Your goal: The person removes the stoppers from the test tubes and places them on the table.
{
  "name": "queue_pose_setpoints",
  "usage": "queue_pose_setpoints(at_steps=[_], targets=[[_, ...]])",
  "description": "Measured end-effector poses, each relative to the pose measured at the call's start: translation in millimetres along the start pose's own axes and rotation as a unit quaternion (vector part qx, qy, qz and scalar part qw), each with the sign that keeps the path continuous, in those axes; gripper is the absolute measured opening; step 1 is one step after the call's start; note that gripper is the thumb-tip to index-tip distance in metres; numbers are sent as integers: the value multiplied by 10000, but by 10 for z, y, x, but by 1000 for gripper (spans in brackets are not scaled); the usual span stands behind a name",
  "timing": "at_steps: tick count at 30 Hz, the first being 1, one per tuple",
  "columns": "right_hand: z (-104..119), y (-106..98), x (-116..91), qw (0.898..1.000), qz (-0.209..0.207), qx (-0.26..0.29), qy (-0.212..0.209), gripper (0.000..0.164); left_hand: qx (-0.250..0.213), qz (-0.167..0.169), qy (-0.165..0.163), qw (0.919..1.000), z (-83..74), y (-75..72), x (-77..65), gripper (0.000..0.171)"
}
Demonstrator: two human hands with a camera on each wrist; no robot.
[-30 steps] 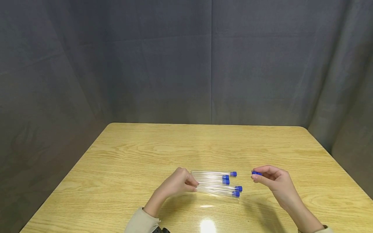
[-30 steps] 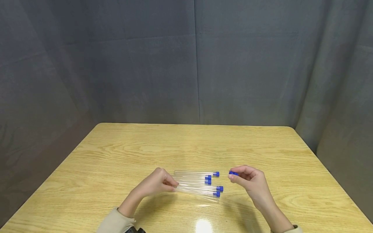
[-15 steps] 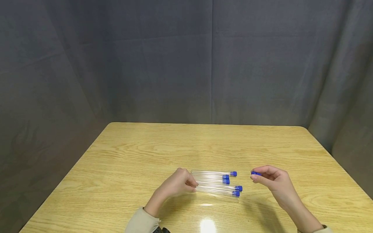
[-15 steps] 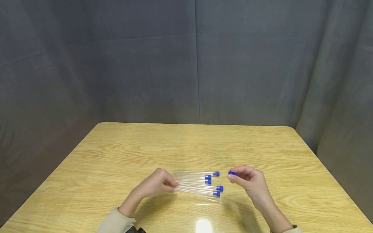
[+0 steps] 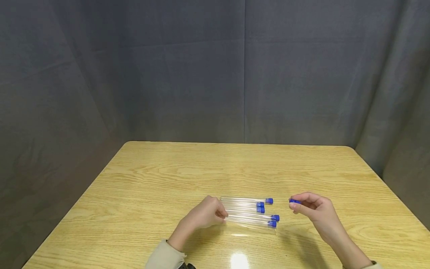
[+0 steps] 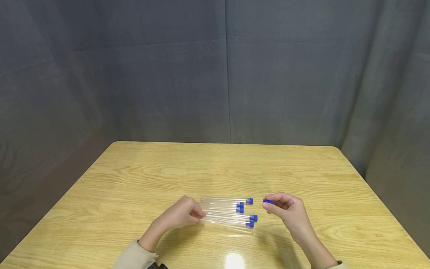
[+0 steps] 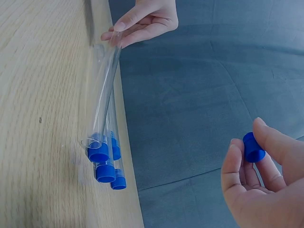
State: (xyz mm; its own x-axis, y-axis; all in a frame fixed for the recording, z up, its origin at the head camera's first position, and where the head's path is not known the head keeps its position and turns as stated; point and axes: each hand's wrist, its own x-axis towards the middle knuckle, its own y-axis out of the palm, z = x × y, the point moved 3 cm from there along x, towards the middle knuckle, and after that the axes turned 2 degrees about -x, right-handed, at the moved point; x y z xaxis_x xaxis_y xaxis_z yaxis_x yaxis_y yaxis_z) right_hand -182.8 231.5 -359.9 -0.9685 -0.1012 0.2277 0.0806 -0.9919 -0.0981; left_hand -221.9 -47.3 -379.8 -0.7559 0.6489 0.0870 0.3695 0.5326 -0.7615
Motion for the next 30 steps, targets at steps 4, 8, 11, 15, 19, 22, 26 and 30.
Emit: queue_pose_setpoints(at_steps=[4, 8, 11, 15, 19, 22, 26, 30], targets=[[-4, -1, -2, 10000, 32, 22, -40, 11, 243, -16, 29, 9997, -8, 13, 7, 12], [-8, 0, -3, 10000, 50, 67, -49, 12, 398, -8, -23, 9992, -11, 23, 18, 12], [-9, 2, -4, 9999, 63, 91, -43, 12, 524, 33, -64, 9986, -16, 30, 22, 12], [-12, 6, -5, 9999, 67, 80, -40, 11, 817, 76, -60, 9966, -29, 40, 25, 12], [-17, 10, -5, 9999, 69, 89, -10, 10, 1071, 31, -8, 9942, -44, 48, 32, 12], [-24, 14, -5, 9999, 79, 114, 36, 10, 1215, -25, 6, 9926, -53, 55, 35, 11], [-32, 16, -6, 9999, 92, 82, 51, 10, 1412, -46, -50, 9900, -50, 72, 45, 11], [-42, 16, -5, 9999, 111, 34, 53, 9, 1550, -71, -48, 9879, -41, 91, 53, 12]])
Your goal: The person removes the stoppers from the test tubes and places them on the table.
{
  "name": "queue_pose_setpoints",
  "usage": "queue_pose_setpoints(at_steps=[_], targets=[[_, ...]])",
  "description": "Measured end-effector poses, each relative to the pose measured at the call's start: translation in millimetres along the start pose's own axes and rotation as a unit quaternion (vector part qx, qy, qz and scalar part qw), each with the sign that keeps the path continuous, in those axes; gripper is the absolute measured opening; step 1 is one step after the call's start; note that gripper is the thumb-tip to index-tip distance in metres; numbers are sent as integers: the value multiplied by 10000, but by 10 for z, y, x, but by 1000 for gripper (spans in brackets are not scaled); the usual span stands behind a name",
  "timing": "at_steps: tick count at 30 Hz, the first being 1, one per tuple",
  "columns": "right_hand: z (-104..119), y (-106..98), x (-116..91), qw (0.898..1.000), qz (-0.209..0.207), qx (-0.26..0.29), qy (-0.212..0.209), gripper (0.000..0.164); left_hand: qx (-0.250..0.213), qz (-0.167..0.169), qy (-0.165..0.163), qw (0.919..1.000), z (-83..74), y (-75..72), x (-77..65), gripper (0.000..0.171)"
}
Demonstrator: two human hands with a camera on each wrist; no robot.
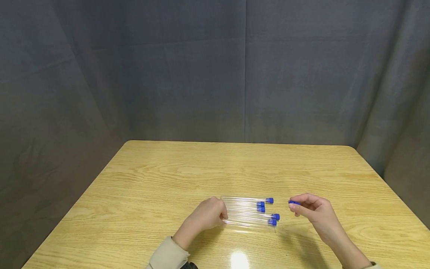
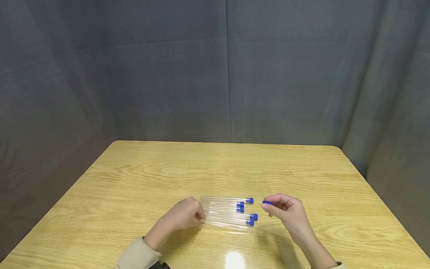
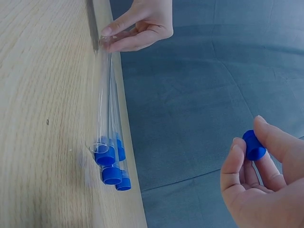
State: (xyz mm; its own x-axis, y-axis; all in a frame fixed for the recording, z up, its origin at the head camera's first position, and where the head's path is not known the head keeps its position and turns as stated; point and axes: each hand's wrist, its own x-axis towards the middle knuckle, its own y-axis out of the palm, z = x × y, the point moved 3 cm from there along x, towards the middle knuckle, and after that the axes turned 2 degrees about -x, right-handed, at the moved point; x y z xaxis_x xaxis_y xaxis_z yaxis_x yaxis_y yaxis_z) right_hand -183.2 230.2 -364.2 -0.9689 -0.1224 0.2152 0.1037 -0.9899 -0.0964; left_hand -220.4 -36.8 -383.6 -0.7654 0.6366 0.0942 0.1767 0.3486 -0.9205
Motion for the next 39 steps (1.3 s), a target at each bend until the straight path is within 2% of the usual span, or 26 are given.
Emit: queue_pose_setpoints(at_steps=[4, 9, 14, 21, 25, 31, 35, 39], targets=[[-3, -1, -3, 10000, 48, 8, -30, 10, 54, -70, 71, 9999, 6, 12, 4, 9], [-3, -5, -6, 9999, 103, 3, -89, 11, 181, -124, 173, 9996, 25, 21, 7, 30], [-5, -5, -7, 9999, 106, -9, -75, 11, 181, -82, 136, 9997, 52, 40, 12, 34], [-9, -6, -9, 9999, 112, 2, -87, 11, 179, -67, 49, 9998, 80, 50, 22, 24], [-9, -6, -5, 9998, 70, -177, -31, 9, 166, -41, 32, 9998, 82, 44, 19, 25], [-31, -6, -11, 9968, 95, -768, 189, 9, 151, -47, 55, 9999, 63, 32, 16, 44], [-47, -4, -10, 9959, 213, -860, 170, 13, 120, -59, 65, 9999, 49, 27, 11, 50], [-62, -2, -8, 9961, 336, -807, 148, 17, 88, -141, 112, 9998, 32, 9, 5, 49]])
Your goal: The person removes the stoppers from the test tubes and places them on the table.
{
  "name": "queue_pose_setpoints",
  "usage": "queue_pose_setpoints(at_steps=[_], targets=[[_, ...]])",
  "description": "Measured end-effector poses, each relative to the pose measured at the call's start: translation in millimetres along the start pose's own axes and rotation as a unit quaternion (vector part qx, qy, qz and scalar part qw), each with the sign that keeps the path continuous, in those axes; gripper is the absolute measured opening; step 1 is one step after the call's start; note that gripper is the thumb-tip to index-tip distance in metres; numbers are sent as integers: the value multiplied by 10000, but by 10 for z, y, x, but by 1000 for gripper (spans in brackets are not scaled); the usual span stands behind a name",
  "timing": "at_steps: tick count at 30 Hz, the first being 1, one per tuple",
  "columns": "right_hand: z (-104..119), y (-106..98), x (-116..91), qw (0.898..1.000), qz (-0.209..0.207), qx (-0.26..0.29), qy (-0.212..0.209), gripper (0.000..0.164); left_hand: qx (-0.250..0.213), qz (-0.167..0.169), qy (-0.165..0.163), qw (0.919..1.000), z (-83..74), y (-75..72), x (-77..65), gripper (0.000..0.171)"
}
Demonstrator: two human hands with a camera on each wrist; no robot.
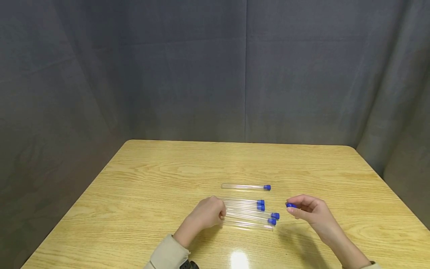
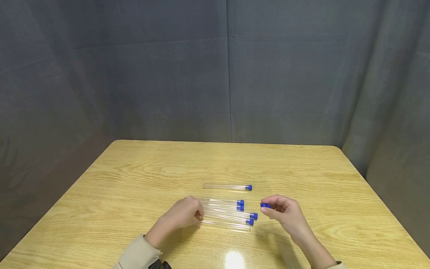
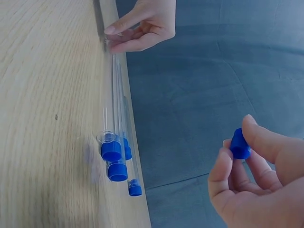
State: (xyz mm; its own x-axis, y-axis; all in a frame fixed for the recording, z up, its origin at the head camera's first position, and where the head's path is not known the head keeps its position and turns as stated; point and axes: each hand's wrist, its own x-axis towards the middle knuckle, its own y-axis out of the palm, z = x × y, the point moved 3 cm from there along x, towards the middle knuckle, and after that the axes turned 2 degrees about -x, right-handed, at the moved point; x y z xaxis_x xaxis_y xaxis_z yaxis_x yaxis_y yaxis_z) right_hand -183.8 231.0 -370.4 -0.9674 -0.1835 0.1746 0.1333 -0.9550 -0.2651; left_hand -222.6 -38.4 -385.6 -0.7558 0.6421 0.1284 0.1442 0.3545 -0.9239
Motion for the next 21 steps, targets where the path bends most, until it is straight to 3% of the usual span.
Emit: queue_pose_setpoints(at_steps=[6, 14, 21], targets=[[-21, 21, 4, 9997, 206, 94, 0, 22, 171, -196, 49, 9997, -22, -58, -22, 49], [-86, 42, -1, 9982, 525, 53, 301, 18, -86, -79, -287, 9995, -9, -80, -37, 52], [-148, 78, 8, 9949, 677, -488, 572, 34, -171, -190, -309, 9992, 32, -99, -38, 16]])
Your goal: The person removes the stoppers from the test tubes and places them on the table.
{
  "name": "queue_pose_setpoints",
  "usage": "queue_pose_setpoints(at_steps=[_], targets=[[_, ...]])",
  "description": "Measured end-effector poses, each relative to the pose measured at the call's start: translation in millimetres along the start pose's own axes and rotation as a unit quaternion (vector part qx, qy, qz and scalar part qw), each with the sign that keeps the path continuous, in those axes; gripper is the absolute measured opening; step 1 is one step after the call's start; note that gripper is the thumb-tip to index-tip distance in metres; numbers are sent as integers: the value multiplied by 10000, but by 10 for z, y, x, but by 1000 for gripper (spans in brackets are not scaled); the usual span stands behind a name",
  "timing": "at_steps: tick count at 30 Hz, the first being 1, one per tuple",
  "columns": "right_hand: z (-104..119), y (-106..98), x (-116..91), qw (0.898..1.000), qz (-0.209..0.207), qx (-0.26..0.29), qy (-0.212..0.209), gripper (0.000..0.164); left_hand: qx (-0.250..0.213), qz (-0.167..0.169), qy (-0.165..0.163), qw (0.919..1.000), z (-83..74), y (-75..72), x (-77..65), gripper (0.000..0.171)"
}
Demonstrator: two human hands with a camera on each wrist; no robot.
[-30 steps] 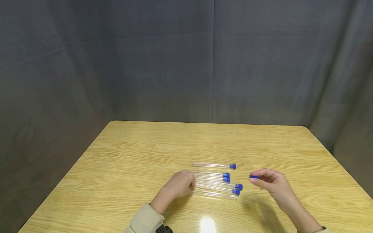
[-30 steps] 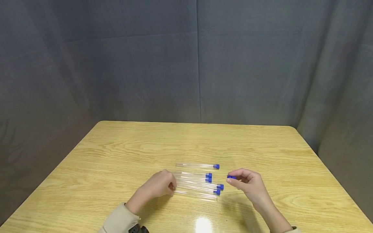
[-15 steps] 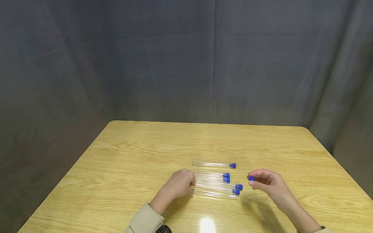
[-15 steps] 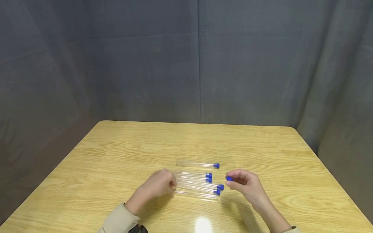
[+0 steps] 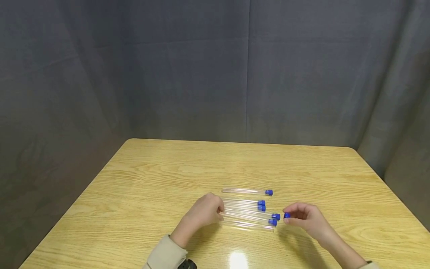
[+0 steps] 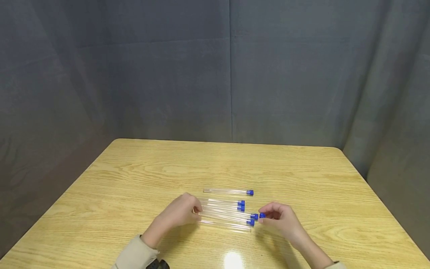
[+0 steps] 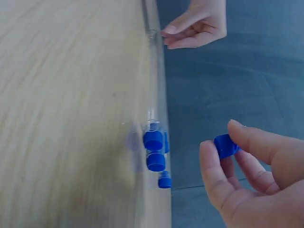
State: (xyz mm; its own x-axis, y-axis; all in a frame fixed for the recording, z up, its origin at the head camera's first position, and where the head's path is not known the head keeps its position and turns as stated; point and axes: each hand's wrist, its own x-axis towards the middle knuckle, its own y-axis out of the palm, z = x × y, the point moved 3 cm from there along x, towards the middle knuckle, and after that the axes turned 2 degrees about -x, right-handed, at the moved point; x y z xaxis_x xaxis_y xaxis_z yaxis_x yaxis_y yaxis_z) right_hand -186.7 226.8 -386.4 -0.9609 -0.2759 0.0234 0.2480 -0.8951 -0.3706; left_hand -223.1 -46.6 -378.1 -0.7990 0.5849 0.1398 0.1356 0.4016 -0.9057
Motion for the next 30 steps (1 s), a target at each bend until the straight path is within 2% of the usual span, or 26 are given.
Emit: queue_pose_setpoints(at_steps=[1, 9, 18, 22, 25, 30], targets=[[-9, 6, 2, 9999, 44, -85, 39, 34, -47, -15, 3, 10000, 7, -2, -4, 10], [-101, 64, 30, 9986, 243, -456, 144, 26, -620, 63, -266, 9977, 53, -21, -13, 7], [-145, 102, 52, 9965, 541, -605, 192, 22, -1352, 182, -368, 9900, 63, -34, -3, 17], [-149, 100, 50, 9960, 608, -621, 219, 18, -1512, 128, -311, 9879, 67, -50, -16, 37], [-158, 105, 54, 9954, 637, -690, 190, 16, -1650, 131, -311, 9857, 73, -58, -25, 44], [-171, 125, 79, 9937, 677, -872, 207, 14, -1877, 176, -286, 9816, 89, -74, -26, 39]])
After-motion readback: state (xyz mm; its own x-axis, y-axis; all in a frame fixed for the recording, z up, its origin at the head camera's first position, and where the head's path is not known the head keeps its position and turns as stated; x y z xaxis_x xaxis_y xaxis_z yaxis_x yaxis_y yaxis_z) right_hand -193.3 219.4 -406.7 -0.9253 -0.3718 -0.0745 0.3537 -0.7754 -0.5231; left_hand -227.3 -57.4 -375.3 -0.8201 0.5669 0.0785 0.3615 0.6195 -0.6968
